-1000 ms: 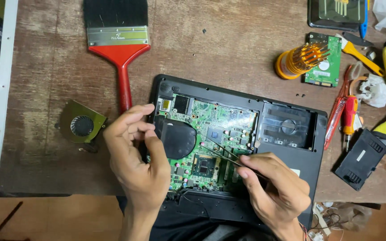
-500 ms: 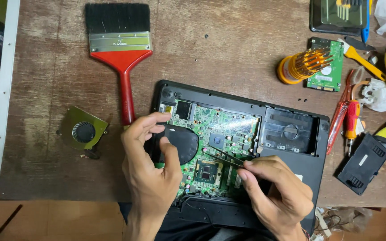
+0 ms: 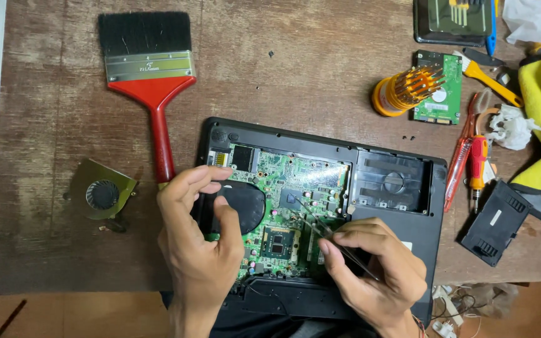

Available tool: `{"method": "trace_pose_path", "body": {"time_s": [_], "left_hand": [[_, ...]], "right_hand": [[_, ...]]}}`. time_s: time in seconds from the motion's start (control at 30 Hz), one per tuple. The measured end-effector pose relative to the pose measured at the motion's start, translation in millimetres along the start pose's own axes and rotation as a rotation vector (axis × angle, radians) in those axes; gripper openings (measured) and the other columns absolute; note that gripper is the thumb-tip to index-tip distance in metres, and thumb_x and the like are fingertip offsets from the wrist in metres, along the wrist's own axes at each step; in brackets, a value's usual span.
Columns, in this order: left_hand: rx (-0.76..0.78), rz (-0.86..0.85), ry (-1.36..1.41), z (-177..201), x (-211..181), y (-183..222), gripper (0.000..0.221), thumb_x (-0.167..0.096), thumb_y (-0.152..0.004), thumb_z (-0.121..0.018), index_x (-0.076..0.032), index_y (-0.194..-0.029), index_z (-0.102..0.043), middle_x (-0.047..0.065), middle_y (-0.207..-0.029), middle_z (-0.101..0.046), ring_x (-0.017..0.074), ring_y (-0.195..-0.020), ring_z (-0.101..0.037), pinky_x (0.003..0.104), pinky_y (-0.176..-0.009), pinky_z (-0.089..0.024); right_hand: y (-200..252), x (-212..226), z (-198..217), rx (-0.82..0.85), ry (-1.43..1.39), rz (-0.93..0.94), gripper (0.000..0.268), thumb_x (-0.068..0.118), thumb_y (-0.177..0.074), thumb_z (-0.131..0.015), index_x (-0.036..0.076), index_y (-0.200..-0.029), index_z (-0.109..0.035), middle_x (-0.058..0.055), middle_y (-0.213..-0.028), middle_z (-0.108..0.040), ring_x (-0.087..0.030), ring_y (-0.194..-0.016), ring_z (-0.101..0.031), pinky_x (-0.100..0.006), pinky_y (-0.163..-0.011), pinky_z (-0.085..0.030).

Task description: The person works on a laptop with its back cover removed, using a screwdriver and tweezers to unscrew and lift out internal components. They remove the hard drive, disconnect and lift the optical drive and other parts, set components on the workbench, and reposition the laptop chassis while continuing to work on the internals.

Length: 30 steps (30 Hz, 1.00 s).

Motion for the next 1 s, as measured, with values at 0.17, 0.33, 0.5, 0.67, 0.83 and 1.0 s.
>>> {"method": "trace_pose_path", "body": {"time_s": [0.17,0.33,0.5,0.67,0.83,1.0], "left_hand": [[0.005,-0.002,0.015,-0.7,-0.5,0.1,0.033,0.015,-0.092,-0.05,0.006,-0.124,-0.046,0.02,-0.113,-0.066,0.0283,-0.107,-0.069,0.034,-0.096,-0.057],[0.009,0.005,0.005,-2.7,-0.8,2.2,0.031,0.013,-0.092,-0.05,0.005,-0.122,-0.046,0.018,-0.113,-0.066,0.0268,-0.104,-0.068,0.033,-0.096,-0.055],[-0.097,0.038,0.155,1.4,-3.8,4.1,0.034,0.01,-0.091,-0.047,0.003,-0.124,-0.041,0.024,-0.111,-0.068,0.0286,-0.099,-0.068,0.035,-0.091,-0.054],[-0.107,0.142,0.488,11.3,8.9,10.9,0.03,-0.025,-0.106,-0.037,-0.002,-0.125,-0.037,0.028,-0.111,-0.068,0.0298,-0.094,-0.066,0.036,-0.09,-0.054],[-0.085,0.29,0.689,24.0,16.4,13.8,0.055,-0.054,-0.106,-0.026,-0.005,-0.123,-0.045,0.027,-0.11,-0.07,0.0283,-0.087,-0.067,0.037,-0.088,-0.054],[0.057,0.118,0.508,30.1,2.4,25.5,0.052,-0.046,-0.107,-0.031,0.002,-0.119,-0.046,0.024,-0.109,-0.069,0.03,-0.092,-0.07,0.038,-0.08,-0.061]], "right_hand": [[13.9,-9.4,5.5,-0.082,0.001,-0.063,0.018,-0.001,-0.082,-0.077,-0.002,-0.089,-0.061,-0.014,-0.08,-0.067,-0.023,-0.068,-0.064,-0.032,-0.07,-0.054],[26.7,-19.1,13.7,-0.205,-0.047,-0.19,0.014,0.003,-0.091,-0.072,-0.001,-0.101,-0.063,-0.013,-0.091,-0.067,-0.022,-0.083,-0.064,-0.029,-0.08,-0.051],[25.5,-18.1,22.8,-0.206,-0.016,-0.114,0.01,0.006,-0.097,-0.066,-0.001,-0.102,-0.061,-0.014,-0.093,-0.067,-0.025,-0.086,-0.065,-0.031,-0.083,-0.052],[23.2,-11.6,32.4,-0.158,0.003,-0.07,0.009,0.004,-0.097,-0.066,-0.002,-0.101,-0.061,-0.017,-0.094,-0.068,-0.028,-0.092,-0.069,-0.033,-0.088,-0.056],[32.6,-4.3,28.4,-0.106,-0.143,-0.081,0.007,0.0,-0.098,-0.063,-0.003,-0.102,-0.059,-0.02,-0.094,-0.068,-0.035,-0.096,-0.076,-0.037,-0.089,-0.063],[46.6,-7.6,33.7,-0.184,-0.151,-0.124,0.011,0.006,-0.102,-0.06,-0.004,-0.104,-0.056,-0.019,-0.091,-0.062,-0.034,-0.093,-0.072,-0.04,-0.089,-0.062]]}}
Point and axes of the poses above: each hand's wrist, its own y-axis away from the middle knuckle, its own z-axis out of the back of the hand, x = y × z, the point moved 1 cm from there along -y, towards the middle knuckle
